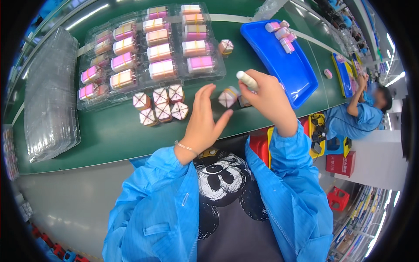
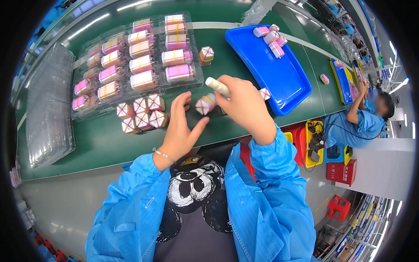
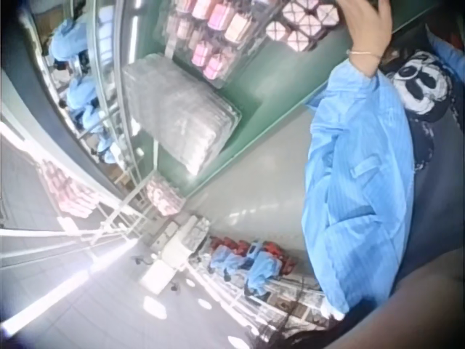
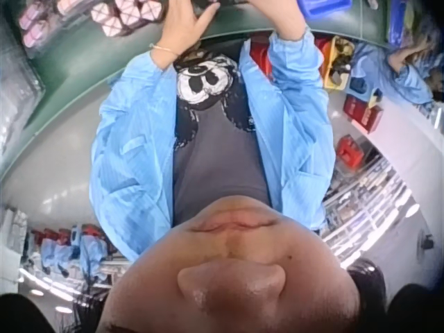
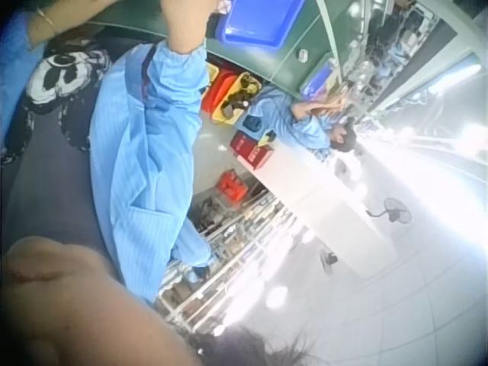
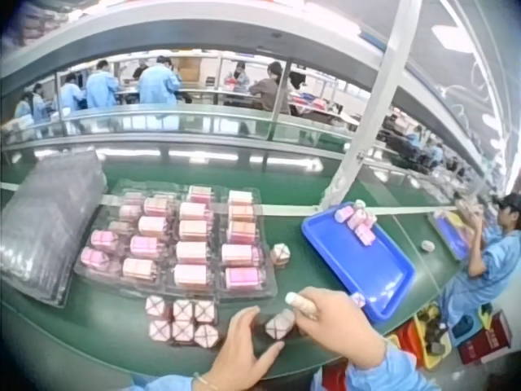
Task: Manually assemble and glue small colored components into blocks on a production line.
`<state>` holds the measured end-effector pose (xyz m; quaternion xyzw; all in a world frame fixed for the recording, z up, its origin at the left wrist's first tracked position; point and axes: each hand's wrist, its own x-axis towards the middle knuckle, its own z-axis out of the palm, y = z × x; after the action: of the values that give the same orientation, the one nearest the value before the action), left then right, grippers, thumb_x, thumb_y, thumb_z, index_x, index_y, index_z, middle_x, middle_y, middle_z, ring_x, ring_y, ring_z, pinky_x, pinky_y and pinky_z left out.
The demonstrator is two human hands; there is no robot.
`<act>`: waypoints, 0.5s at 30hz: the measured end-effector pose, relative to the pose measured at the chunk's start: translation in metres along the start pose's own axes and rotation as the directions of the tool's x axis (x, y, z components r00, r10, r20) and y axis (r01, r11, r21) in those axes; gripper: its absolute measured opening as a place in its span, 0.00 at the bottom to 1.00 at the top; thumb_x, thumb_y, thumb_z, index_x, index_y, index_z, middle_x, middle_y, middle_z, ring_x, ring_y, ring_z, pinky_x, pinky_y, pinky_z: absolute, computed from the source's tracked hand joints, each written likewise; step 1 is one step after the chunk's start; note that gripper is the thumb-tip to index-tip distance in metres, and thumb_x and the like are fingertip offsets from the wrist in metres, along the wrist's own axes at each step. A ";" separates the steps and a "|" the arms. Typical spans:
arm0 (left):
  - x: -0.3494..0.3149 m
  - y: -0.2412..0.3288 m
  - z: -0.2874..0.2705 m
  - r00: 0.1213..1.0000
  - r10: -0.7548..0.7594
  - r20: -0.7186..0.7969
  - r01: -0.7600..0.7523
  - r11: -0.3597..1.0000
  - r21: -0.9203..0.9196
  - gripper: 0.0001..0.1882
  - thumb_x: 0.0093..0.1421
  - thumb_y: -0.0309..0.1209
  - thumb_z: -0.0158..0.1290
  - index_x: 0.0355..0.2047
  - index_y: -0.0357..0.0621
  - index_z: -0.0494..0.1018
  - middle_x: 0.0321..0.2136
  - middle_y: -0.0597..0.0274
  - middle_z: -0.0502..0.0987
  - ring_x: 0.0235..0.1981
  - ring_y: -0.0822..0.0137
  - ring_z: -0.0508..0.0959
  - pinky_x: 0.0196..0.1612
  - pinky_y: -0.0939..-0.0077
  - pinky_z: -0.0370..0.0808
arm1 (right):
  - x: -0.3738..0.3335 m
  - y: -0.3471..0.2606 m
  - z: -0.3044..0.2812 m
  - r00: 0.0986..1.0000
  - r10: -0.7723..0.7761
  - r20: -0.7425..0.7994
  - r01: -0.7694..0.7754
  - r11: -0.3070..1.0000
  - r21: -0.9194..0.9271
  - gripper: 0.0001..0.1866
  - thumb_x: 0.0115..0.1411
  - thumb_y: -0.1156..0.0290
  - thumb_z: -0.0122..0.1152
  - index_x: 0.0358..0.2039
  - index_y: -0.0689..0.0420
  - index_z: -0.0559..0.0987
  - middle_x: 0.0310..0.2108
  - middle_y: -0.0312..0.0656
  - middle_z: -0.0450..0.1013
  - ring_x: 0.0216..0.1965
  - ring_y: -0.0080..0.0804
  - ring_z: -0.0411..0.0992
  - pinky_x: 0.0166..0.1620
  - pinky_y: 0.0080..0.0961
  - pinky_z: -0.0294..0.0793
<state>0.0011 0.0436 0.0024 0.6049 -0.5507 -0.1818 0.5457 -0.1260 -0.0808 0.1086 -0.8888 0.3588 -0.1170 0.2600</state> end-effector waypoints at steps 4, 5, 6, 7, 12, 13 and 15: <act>0.012 -0.007 0.011 0.998 0.021 0.058 -0.032 0.979 0.200 0.27 0.56 0.26 0.57 0.55 0.38 0.61 0.53 0.47 0.64 0.54 0.50 0.68 0.55 0.64 0.68 | 0.001 0.010 0.015 0.999 -0.031 -0.021 0.032 0.997 0.071 0.13 0.54 0.68 0.63 0.40 0.57 0.79 0.33 0.49 0.77 0.35 0.50 0.75 0.37 0.37 0.73; 0.013 -0.009 0.012 0.999 0.024 0.046 -0.030 0.989 0.147 0.25 0.56 0.25 0.56 0.53 0.38 0.63 0.51 0.48 0.66 0.52 0.48 0.69 0.54 0.62 0.68 | -0.001 0.010 0.016 0.999 -0.047 -0.015 0.048 0.992 0.113 0.14 0.54 0.68 0.63 0.41 0.56 0.79 0.33 0.49 0.77 0.35 0.50 0.75 0.37 0.37 0.73; 0.013 -0.014 0.012 0.996 -0.021 0.086 0.013 0.995 0.097 0.25 0.55 0.25 0.56 0.53 0.38 0.63 0.51 0.48 0.67 0.52 0.48 0.69 0.54 0.62 0.68 | -0.004 0.010 0.017 0.998 -0.066 -0.010 0.067 0.985 0.156 0.14 0.54 0.69 0.63 0.42 0.56 0.79 0.33 0.48 0.77 0.34 0.50 0.75 0.37 0.36 0.73; 0.013 -0.020 0.011 0.990 -0.065 0.128 0.059 0.997 0.049 0.26 0.55 0.25 0.57 0.54 0.38 0.63 0.51 0.48 0.67 0.52 0.48 0.69 0.54 0.62 0.68 | -0.009 0.013 0.019 0.993 -0.102 -0.056 0.110 0.981 0.162 0.15 0.54 0.69 0.64 0.43 0.55 0.78 0.36 0.48 0.77 0.36 0.49 0.75 0.38 0.35 0.73; 0.015 -0.009 0.015 0.999 0.004 0.041 -0.010 0.986 0.166 0.28 0.52 0.28 0.60 0.53 0.40 0.64 0.52 0.50 0.67 0.51 0.48 0.70 0.52 0.61 0.70 | -0.022 0.016 0.024 0.993 -0.099 -0.063 0.099 0.995 -0.001 0.16 0.52 0.75 0.62 0.44 0.55 0.78 0.42 0.44 0.76 0.40 0.43 0.76 0.41 0.33 0.75; 0.017 -0.003 0.014 0.998 0.015 0.066 -0.030 0.972 0.232 0.28 0.52 0.29 0.60 0.53 0.41 0.65 0.53 0.50 0.67 0.50 0.48 0.71 0.52 0.61 0.70 | -0.024 0.019 0.027 0.992 -0.116 -0.054 0.112 0.991 -0.078 0.17 0.51 0.74 0.62 0.44 0.53 0.79 0.43 0.42 0.76 0.41 0.46 0.75 0.41 0.35 0.75; 0.020 0.001 0.017 0.995 0.043 0.092 -0.072 0.942 0.328 0.29 0.51 0.30 0.61 0.53 0.42 0.65 0.52 0.51 0.69 0.49 0.49 0.72 0.50 0.61 0.71 | -0.024 0.023 0.032 0.987 -0.130 -0.090 0.121 0.987 -0.107 0.18 0.50 0.75 0.62 0.44 0.53 0.78 0.42 0.41 0.76 0.41 0.45 0.75 0.41 0.36 0.75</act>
<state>-0.0068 0.0184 0.0051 0.6635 -0.6132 -0.0959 0.4178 -0.1436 -0.0654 0.0688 -0.9150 0.3196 -0.1576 0.1892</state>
